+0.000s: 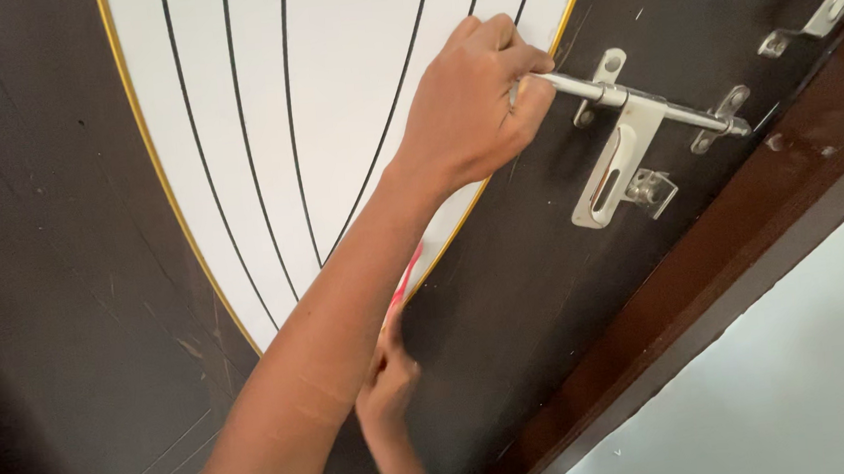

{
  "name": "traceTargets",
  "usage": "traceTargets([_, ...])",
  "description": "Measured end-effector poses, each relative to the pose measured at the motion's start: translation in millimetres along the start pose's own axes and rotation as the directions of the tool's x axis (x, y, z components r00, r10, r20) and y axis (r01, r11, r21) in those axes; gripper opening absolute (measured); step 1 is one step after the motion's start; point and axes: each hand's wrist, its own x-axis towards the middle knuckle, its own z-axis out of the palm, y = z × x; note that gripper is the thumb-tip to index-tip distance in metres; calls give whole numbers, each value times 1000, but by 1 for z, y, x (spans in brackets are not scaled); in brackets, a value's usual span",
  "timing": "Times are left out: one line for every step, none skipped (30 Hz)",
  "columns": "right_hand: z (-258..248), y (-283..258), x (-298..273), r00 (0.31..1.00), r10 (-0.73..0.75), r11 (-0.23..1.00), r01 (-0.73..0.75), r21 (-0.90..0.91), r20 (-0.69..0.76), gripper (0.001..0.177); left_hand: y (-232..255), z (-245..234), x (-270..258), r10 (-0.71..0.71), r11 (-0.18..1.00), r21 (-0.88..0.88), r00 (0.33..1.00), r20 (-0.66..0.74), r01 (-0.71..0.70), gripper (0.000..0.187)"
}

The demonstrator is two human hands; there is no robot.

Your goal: The person scrubs the surface and metal latch of a dark brown door with white decorative panels using a red toothbrush.

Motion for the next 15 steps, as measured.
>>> traceTargets([-3,-4,9,998,-56,998,56,-11,-22,73,1,0,-2,5,1000,-6,1000,-9,-5,30])
traceTargets([-3,-4,10,993,-112,994,111,-22,-44,71,1,0,-3,1,1000,-8,1000,-7,-2,30])
traceTargets([0,0,5,992,-115,993,113,-25,-46,71,1,0,-2,-8,1000,-4,1000,0,8,30])
traceTargets([5,7,-11,944,-319,947,321,14,-82,50,1,0,-1,-18,1000,1,1000,7,18,30])
traceTargets([11,16,-31,853,-508,855,516,47,-120,30,1,0,-1,-16,1000,1,1000,4,16,30])
traceTargets([14,26,-53,862,-502,865,498,-57,-72,32,1,0,-1,-3,1000,0,1000,-16,3,29])
traceTargets([16,37,-66,874,-485,865,475,-163,-26,34,2,1,-4,8,1000,-5,999,-31,-8,29])
traceTargets([17,46,-70,875,-483,866,472,-166,-26,34,2,1,-5,7,1000,-9,1000,-30,-7,29])
traceTargets([15,48,-70,929,-370,917,367,-158,12,40,1,0,-5,13,1000,-15,999,-33,-13,29])
traceTargets([10,44,-67,967,-252,954,256,-153,50,47,1,0,-5,18,1000,-21,999,-36,-19,29])
traceTargets([3,40,-50,941,-336,932,327,-155,-35,47,0,0,-5,15,1000,-26,999,-37,-16,29])
traceTargets([-5,34,-20,901,-417,903,396,-164,-120,46,0,0,-6,15,1000,-24,999,-33,-15,29])
traceTargets([-10,22,6,923,-323,944,299,-136,-211,47,0,-1,-5,18,1000,-19,999,-28,-19,29])
traceTargets([-16,10,29,929,-222,975,201,-98,-297,48,0,-1,-5,19,1000,-21,999,-27,-20,29])
traceTargets([-25,0,48,928,-222,974,201,-101,-299,48,0,-1,-5,19,1000,-21,999,-26,-20,29])
